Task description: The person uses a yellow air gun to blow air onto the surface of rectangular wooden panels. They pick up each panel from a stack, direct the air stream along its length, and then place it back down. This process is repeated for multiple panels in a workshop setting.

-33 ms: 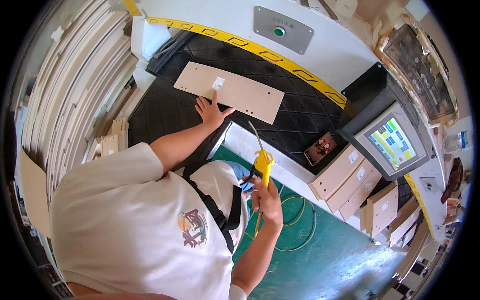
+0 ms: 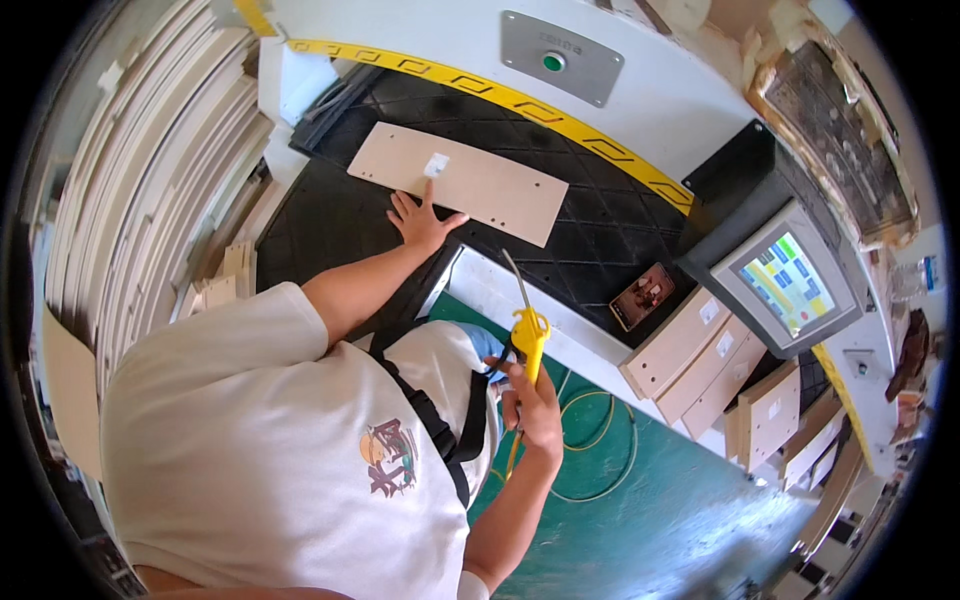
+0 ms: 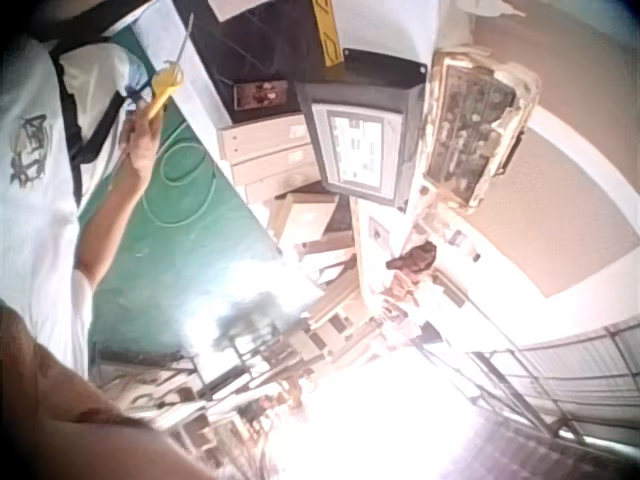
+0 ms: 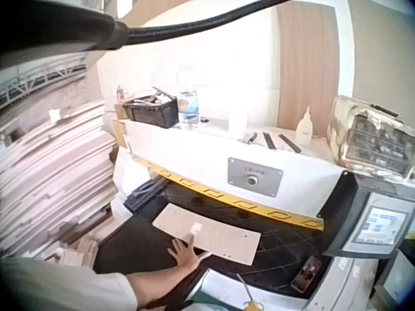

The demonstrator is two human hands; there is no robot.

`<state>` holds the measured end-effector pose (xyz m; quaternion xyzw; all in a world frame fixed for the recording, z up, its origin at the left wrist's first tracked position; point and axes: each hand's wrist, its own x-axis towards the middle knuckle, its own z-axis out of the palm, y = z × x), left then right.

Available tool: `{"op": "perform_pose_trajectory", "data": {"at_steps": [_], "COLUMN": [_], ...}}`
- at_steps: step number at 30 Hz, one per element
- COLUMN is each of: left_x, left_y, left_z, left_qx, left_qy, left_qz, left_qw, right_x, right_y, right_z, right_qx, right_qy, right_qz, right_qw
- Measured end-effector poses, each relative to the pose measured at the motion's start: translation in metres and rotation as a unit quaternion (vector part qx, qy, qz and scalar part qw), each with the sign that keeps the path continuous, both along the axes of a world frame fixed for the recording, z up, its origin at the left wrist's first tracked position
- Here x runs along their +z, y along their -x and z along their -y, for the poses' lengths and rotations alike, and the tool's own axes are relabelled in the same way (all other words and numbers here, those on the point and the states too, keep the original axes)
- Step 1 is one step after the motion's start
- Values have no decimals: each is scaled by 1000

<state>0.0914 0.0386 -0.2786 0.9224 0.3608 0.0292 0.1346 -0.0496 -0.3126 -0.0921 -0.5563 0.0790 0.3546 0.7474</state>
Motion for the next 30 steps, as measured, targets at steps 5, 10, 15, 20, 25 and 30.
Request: {"op": "perform_pose_trajectory", "data": {"at_steps": [5,10,15,20,25,30], "left_x": [-3,-8,-29,-37,-43,-23], "left_y": [-63,-146,-207,-235,-234,-224], "left_z": [-63,-96,-114,-102,-103,-86], "left_qx": [-65,-87,-114,-69,-53,-62], "left_qy": [-20,-14,-17,-29,-30,-23], "left_qz": [52,50,84,107,165,244], "left_qw": [996,995,990,992,984,967], "right_x": [-24,-6,-5,0,8,55], "right_y": [18,-4,-14,-24,-46,-76], "right_z": [-7,-30,-45,-51,-62,-97], "right_qx": [-185,-192,-182,-166,-91,-31], "right_qy": [-112,-99,-94,-61,-47,6], "right_qz": [-83,-82,-141,-148,-133,-54], "right_qw": [973,973,969,973,986,998]}}
